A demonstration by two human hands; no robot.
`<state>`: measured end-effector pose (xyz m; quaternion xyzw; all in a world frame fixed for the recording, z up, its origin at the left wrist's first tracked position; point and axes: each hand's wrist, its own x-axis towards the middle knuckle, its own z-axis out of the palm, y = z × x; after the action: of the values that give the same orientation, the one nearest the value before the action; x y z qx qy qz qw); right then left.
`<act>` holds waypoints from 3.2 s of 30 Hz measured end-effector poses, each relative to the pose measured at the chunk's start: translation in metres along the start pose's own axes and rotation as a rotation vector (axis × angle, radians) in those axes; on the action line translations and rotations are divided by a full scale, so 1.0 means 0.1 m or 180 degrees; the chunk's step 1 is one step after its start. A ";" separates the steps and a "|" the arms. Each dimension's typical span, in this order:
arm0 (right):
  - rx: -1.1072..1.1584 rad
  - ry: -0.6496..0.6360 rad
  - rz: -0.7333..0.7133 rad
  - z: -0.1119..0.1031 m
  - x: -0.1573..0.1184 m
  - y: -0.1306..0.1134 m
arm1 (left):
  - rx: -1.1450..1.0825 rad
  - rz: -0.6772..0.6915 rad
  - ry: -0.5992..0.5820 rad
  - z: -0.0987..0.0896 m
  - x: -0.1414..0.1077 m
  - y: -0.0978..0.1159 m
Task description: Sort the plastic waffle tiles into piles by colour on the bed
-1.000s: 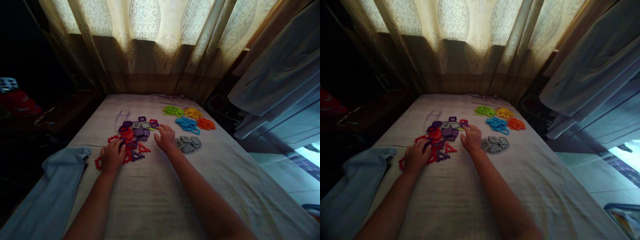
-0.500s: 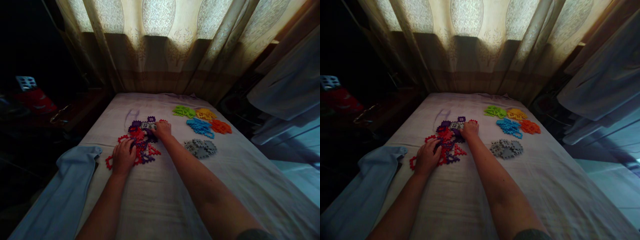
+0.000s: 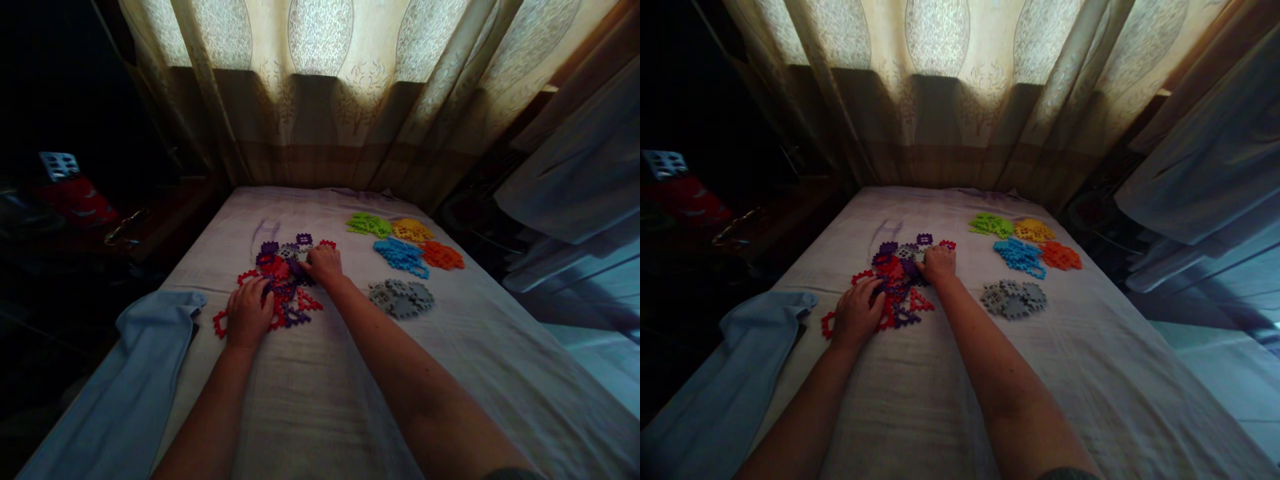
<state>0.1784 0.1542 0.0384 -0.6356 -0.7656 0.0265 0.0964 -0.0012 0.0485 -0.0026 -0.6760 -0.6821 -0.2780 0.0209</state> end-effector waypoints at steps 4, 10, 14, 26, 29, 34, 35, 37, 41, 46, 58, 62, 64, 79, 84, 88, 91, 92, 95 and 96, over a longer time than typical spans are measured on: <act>0.0094 0.0074 -0.0159 0.02 -0.05 0.06 | 0.0004 -0.0006 0.0026 0.01 0.01 0.00; 0.0508 0.0136 -0.0043 0.06 -0.24 0.17 | 0.0033 -0.0028 0.0030 -0.01 0.00 0.02; 0.0602 0.0087 -0.0052 0.03 -0.35 0.16 | 0.0045 -0.0023 0.0017 -0.02 0.00 0.03; 0.0867 0.0190 0.0703 -0.19 -0.43 0.40 | 0.0046 0.0084 -0.0047 0.08 0.03 -0.13; 0.0387 0.0193 0.0894 -0.32 -0.48 0.53 | 0.0056 0.0096 -0.0037 0.10 0.03 -0.14; -0.0046 0.0093 0.1094 -0.53 -0.55 0.86 | 0.0034 0.0107 -0.0068 0.07 0.03 -0.11; -0.0140 0.0007 0.1112 -0.56 -0.57 0.94 | 0.0033 0.0091 -0.0054 0.06 0.03 -0.09; -0.0307 -0.0148 0.1145 -0.60 -0.60 1.10 | 0.0031 0.0047 -0.0015 0.04 0.02 -0.06; -0.0433 -0.0339 0.1279 -0.62 -0.67 1.31 | 0.0008 0.0019 0.0001 0.03 0.01 -0.02; -0.0483 -0.0390 0.1393 -0.62 -0.75 1.35 | 0.0014 0.0039 0.0018 0.05 0.02 -0.04; -0.0085 0.0127 0.0388 -0.43 -0.60 0.84 | 0.0029 -0.0018 0.0050 0.01 0.00 0.00; -0.0036 -0.0139 -0.0101 -0.24 -0.48 0.48 | 0.0019 0.0032 -0.0049 0.04 0.01 -0.05; -0.0064 -0.0220 -0.0222 -0.16 -0.42 0.35 | 0.0007 0.0079 -0.0085 0.05 0.02 -0.08; 0.0081 -0.0322 0.0308 -0.06 -0.23 0.25 | -0.0065 -0.0094 -0.0050 -0.02 0.01 0.04; 0.0266 -0.0091 0.0508 -0.16 -0.44 0.41 | -0.0053 -0.0082 -0.0044 0.00 0.01 0.00; 0.0404 0.0203 0.0686 -0.30 -0.72 0.67 | -0.0050 -0.0009 -0.0126 0.02 0.02 -0.04; 0.0456 0.0429 0.1002 -0.41 -0.94 0.93 | -0.0044 0.0012 -0.0117 0.03 0.02 -0.05; 0.0455 0.0488 0.1154 -0.44 -1.01 1.02 | -0.0037 0.0007 -0.0101 0.03 0.02 -0.05; 0.0385 0.0599 0.1570 -0.51 -1.15 1.30 | -0.0016 -0.0006 -0.0015 0.03 0.01 -0.02; 0.0344 0.0614 0.1675 -0.52 -1.19 1.38 | -0.0012 -0.0014 0.0023 0.03 0.01 -0.01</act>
<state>0.3425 0.0601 0.0536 -0.8059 -0.5590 0.0309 0.1923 -0.0017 0.0506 -0.0050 -0.6736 -0.6830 -0.2818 0.0214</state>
